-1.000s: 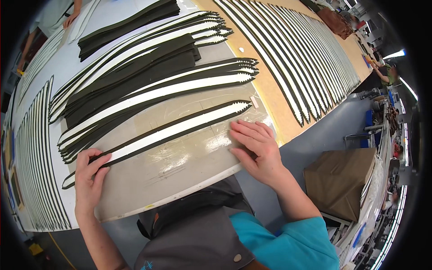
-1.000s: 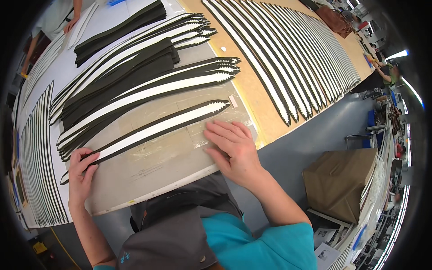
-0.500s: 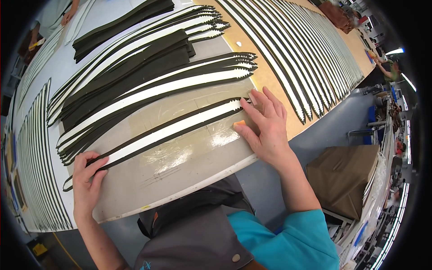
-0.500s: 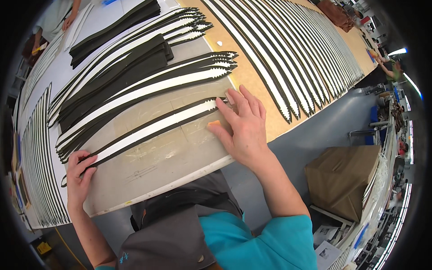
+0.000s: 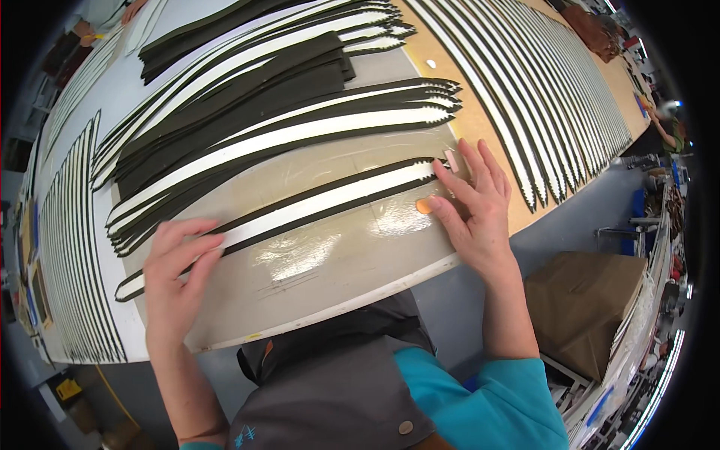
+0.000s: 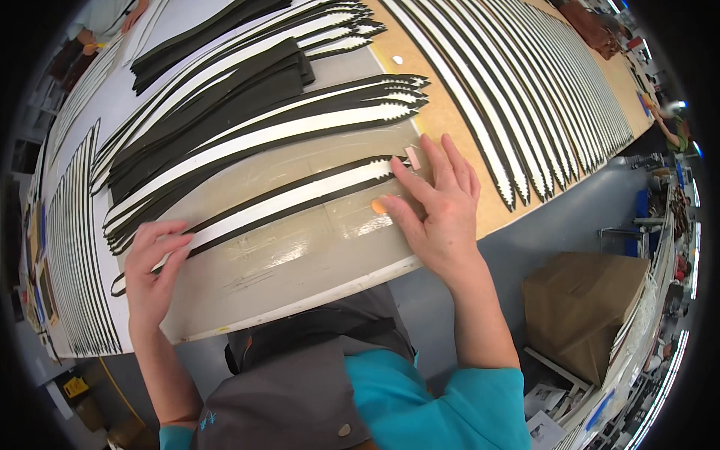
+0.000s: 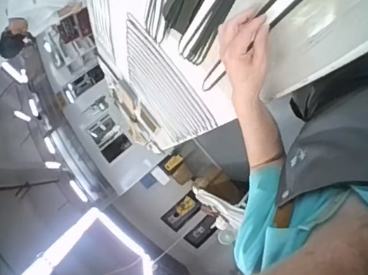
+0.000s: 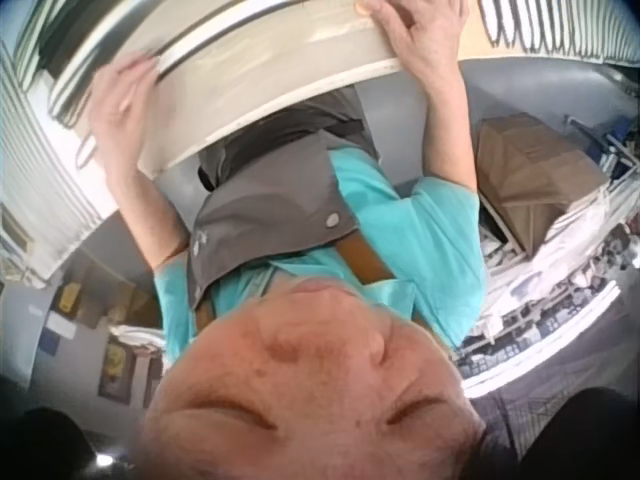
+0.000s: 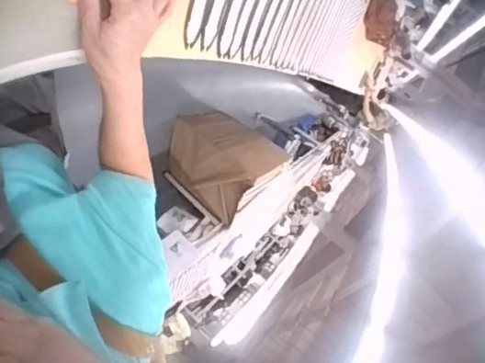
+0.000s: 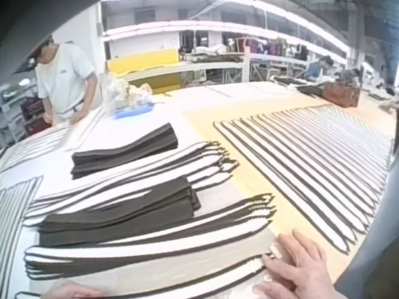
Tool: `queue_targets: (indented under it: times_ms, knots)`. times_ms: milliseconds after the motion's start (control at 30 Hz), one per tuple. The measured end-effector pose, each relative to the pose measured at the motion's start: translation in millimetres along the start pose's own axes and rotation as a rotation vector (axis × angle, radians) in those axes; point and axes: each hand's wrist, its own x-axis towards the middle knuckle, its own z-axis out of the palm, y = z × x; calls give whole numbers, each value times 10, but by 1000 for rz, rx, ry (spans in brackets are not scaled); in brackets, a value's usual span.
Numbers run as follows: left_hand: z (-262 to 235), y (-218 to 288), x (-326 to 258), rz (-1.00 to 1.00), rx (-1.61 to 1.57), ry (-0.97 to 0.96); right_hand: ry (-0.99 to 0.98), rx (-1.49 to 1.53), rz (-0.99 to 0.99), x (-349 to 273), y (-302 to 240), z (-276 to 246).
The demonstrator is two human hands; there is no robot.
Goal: The person repeatedly picks up a long white fabric strip with a black edge and a separate black fabric piece. They align the black piece onto the white strip and use a small orange tool to rub or press along the seam. The process is repeated for multiple units on a workbench.
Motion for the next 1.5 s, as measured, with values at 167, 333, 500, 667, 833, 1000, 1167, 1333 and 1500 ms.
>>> queue_targets:
  times_ms: [167, 333, 500, 667, 833, 1000, 1167, 1333, 1500]
  knots:
    - [512, 381, 492, 312, -38, -24, -15, 11, 23, -9, 19, 0]
    - [1013, 455, 704, 383, -30, -19, -13, 37, 20, 8, 19, 15]
    - [1137, 451, 685, 366, -47, 14, -8, 60, 38, 11, 26, 20]
    - [1152, 459, 667, 380, -36, 28, -16, 44, 38, -7, 35, 16]
    - [1158, 457, 663, 410, -11, 50, -17, 43, 37, 12, 29, 13]
    - [1187, 428, 655, 441, 14, 70, -22, 49, 50, 3, 18, 3]
    - [1183, 431, 660, 446, 7, 71, -21, 57, 52, 8, 13, 9]
    - [1173, 444, 656, 429, -3, 62, -19, 57, 52, 13, 7, 6]
    - [1154, 457, 666, 418, -17, 48, -14, 59, 51, 11, 32, 21]
